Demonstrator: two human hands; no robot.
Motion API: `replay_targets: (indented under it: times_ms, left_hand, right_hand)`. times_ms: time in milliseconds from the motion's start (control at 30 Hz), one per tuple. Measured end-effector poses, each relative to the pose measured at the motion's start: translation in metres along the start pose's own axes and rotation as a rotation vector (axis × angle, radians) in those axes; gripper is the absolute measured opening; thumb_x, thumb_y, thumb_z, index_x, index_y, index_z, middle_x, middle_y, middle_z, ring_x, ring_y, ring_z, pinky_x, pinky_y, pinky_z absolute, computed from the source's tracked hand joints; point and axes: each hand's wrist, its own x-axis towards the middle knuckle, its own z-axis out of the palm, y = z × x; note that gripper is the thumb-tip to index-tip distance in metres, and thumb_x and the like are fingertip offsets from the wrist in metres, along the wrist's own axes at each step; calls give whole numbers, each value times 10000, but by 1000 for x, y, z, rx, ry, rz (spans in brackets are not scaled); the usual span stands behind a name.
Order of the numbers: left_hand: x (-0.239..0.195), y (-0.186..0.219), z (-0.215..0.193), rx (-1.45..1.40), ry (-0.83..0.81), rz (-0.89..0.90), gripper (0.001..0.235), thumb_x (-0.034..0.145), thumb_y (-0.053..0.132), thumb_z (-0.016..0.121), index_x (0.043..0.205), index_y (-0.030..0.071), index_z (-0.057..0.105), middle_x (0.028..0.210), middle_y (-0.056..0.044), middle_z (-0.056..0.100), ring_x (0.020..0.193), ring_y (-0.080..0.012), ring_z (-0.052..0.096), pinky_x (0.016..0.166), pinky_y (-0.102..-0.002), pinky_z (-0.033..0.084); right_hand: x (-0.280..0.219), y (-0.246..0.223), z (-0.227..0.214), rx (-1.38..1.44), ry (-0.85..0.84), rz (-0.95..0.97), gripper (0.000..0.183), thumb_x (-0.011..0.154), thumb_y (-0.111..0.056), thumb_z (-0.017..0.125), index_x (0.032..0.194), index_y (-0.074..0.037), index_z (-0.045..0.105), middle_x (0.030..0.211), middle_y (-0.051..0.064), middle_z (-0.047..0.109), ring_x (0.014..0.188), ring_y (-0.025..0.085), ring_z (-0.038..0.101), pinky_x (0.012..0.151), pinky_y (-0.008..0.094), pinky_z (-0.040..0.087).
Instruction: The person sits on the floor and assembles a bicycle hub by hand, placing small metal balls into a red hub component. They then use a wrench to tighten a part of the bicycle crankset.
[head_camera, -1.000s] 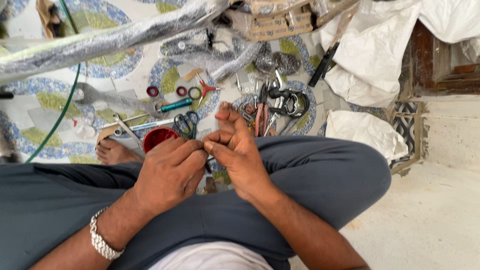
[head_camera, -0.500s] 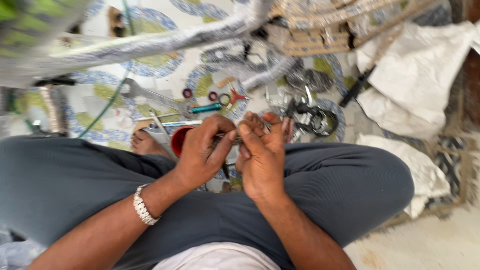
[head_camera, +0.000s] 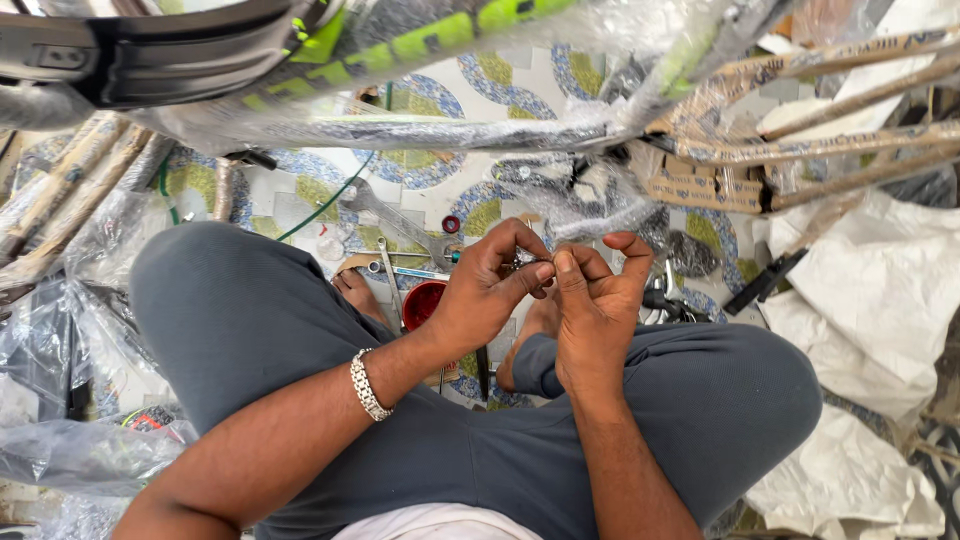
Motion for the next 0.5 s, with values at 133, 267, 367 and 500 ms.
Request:
replay_targets:
  times_ms: [133,267,367,500]
  left_hand:
    - [-2,8,0,144,93,108,109,1014,91,685,1033,16,609,916,-35,657,822,-84,672,711,-247,560]
    - [-2,9,1,-5,121,181,95,1034,95,668,1063,22,614,988,-33,645,882,-84,656,774,-253,566]
    - [1,8,1,-198,102,145,99,1034,103,660,1071,26,609,1025,-30,625,911,-83,633,802,-259,561]
    - [11,8,-3,-228,82,114,120,1031,117,660,1070,27,591,990,-24,601,886,-77,576,787,-256,525]
  right_hand:
    - [5,3,11,222,41,72,443,999,21,669,1301,-135,385,1031,135,692,756,75,588,573,194,419]
    - [4,-1,21,316,111,148,450,960,8,682,1272,-157,403,1010,125,675,770,91,594,573,198,418]
    - [5,-4,25,376,122,165,428,966,9,677,1261,-155,415,1013,121,673,779,92,591,577,196,415]
    - [9,-3,32,290,95,58,408,994,10,669,1269,-147,412,1019,114,672,742,70,542,586,188,407]
